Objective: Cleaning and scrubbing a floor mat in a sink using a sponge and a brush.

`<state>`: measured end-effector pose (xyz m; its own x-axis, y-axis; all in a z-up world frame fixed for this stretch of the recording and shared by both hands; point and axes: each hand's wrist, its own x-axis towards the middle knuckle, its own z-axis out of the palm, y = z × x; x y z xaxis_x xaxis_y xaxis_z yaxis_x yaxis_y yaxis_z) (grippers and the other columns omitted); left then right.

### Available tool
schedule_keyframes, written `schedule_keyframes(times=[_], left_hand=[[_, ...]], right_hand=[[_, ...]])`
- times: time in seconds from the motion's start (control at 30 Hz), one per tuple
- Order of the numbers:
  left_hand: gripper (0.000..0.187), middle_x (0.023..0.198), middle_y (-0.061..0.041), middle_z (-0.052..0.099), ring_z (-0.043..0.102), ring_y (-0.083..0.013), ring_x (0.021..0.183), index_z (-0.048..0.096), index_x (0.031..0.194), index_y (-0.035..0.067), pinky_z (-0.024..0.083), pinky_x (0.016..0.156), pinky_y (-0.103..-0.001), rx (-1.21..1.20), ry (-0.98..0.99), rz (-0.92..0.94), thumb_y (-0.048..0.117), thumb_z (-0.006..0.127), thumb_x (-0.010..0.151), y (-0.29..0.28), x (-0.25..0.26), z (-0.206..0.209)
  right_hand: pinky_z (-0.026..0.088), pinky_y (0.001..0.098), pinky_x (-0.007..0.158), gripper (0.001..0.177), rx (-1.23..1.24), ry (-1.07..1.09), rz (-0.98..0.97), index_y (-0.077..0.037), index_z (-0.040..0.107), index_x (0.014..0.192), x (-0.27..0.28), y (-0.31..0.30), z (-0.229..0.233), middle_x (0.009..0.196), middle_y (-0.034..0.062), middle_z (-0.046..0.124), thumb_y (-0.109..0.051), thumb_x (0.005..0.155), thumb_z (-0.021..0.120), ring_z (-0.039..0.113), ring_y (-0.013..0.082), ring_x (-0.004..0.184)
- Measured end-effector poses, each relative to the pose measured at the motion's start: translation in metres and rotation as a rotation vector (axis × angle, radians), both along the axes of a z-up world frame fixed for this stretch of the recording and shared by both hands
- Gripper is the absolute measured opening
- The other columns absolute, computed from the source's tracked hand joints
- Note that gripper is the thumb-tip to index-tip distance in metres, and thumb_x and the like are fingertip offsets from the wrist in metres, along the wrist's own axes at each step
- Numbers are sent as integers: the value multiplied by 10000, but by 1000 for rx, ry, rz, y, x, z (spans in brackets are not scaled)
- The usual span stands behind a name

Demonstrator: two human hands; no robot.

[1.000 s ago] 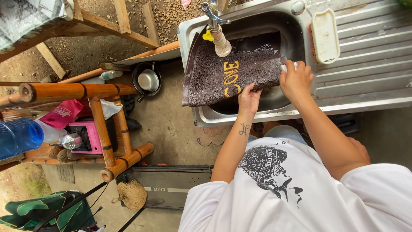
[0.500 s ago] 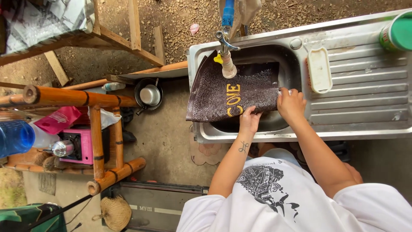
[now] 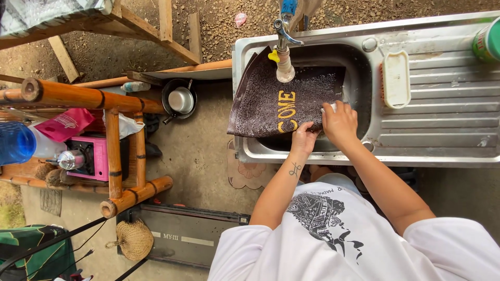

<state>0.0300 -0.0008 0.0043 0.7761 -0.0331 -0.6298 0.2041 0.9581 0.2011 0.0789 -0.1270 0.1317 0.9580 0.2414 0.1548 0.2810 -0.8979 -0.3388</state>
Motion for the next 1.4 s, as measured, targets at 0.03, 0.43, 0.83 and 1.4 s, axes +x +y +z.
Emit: schedule_keyframes(times=[0.03, 0.43, 0.83, 1.4], left_hand=[[226, 1165, -149, 659, 630, -299, 1107, 619, 1141, -44, 493, 1044, -501, 17, -15, -9, -5, 608, 919, 0, -2, -2], [183, 1199, -179, 644, 624, -335, 1144, 605, 1126, -47, 458, 1093, -590, -18, 7, -44, 24, 602, 957, 8, -10, -13], [173, 1197, -196, 643, 626, -359, 1133, 594, 1100, -61, 482, 1068, -622, -34, 4, -42, 48, 613, 967, 12, -20, -35], [715, 1537, -94, 457, 392, -315, 1460, 407, 1538, 216, 285, 1209, -544, -194, -144, 44, 719, 319, 1038, 25, -2, 79]], right_hand=[[457, 531, 896, 292, 29, 52, 9, -148, 694, 1265, 4, 3, -3, 1228, 206, 664, -274, 1009, 630, 603, 398, 1124], [568, 388, 747, 355, 1306, 985, -177, -153, 616, 1311, 122, 38, -61, 1144, 105, 697, -386, 1103, 447, 684, 223, 916], [622, 429, 876, 382, 1870, 1158, -133, -30, 614, 1306, 158, 122, -56, 1146, 151, 742, -277, 1094, 415, 746, 295, 978], [458, 448, 895, 466, 290, 454, 432, -126, 661, 1178, 11, 78, 51, 1114, 111, 647, -515, 923, 645, 578, 276, 1047]])
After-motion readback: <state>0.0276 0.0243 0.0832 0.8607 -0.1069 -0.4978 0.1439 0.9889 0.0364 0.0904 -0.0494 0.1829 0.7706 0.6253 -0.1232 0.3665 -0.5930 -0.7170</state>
